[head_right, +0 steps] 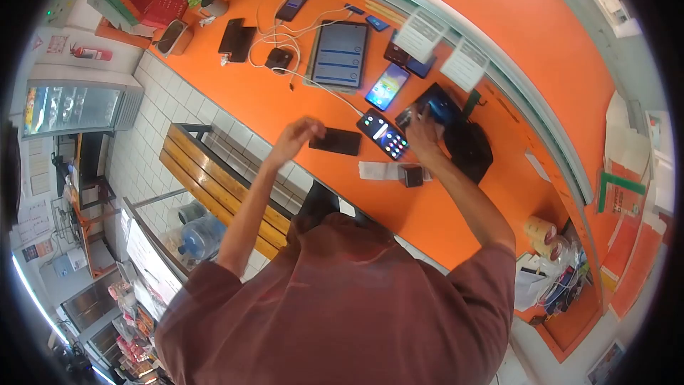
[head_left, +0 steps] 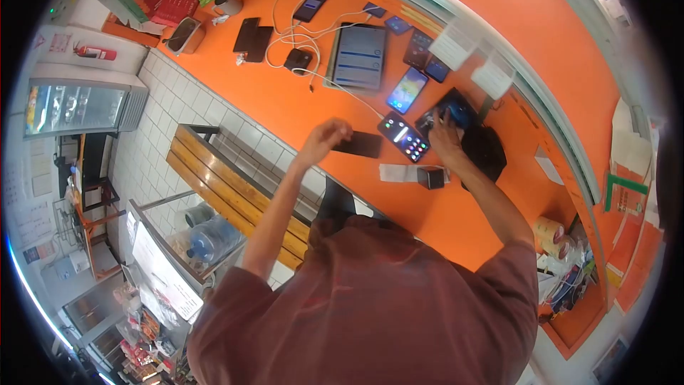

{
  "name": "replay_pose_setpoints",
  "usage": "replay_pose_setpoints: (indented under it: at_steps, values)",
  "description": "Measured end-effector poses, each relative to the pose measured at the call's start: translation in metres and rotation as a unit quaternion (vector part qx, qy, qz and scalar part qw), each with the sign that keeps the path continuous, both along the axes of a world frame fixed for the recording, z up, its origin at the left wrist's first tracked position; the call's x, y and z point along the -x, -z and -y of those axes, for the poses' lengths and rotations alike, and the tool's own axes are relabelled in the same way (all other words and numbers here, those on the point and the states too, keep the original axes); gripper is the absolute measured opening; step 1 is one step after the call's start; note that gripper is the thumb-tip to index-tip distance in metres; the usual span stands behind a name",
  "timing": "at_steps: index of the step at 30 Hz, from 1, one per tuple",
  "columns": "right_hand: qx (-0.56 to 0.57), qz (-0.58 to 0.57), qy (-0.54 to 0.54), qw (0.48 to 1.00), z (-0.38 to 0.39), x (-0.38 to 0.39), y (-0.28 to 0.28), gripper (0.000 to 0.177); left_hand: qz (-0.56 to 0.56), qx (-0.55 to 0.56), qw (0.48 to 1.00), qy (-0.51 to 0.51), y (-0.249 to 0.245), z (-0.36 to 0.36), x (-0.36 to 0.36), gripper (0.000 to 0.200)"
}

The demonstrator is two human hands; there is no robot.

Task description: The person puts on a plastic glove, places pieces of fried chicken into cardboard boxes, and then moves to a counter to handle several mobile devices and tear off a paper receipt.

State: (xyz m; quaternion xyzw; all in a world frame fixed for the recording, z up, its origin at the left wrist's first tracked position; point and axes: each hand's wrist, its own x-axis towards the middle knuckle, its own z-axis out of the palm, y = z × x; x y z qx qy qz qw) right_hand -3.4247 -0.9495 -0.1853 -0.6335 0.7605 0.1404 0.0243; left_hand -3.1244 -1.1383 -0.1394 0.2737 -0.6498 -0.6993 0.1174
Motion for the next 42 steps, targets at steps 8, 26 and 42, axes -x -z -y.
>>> replay_pose_setpoints:
  at_steps: [8, 26, 42]
  values:
    - [0.141, 0.488, 0.202, 0.837, -0.002, -0.042, -0.131, 0.012, 0.182, 0.464, 0.865, -0.064, 0.063, 0.268, 0.077, 0.054]
    - [0.383, 0.496, 0.550, 0.552, 0.062, -0.261, -0.103, 0.016, 0.370, 0.461, 0.804, 0.067, 0.126, 0.411, 0.159, 0.103]
    - [0.285, 0.556, 0.494, 0.605, 0.089, -0.232, -0.112, 0.017, 0.388, 0.458, 0.796, 0.078, 0.112, 0.401, 0.159, 0.102]
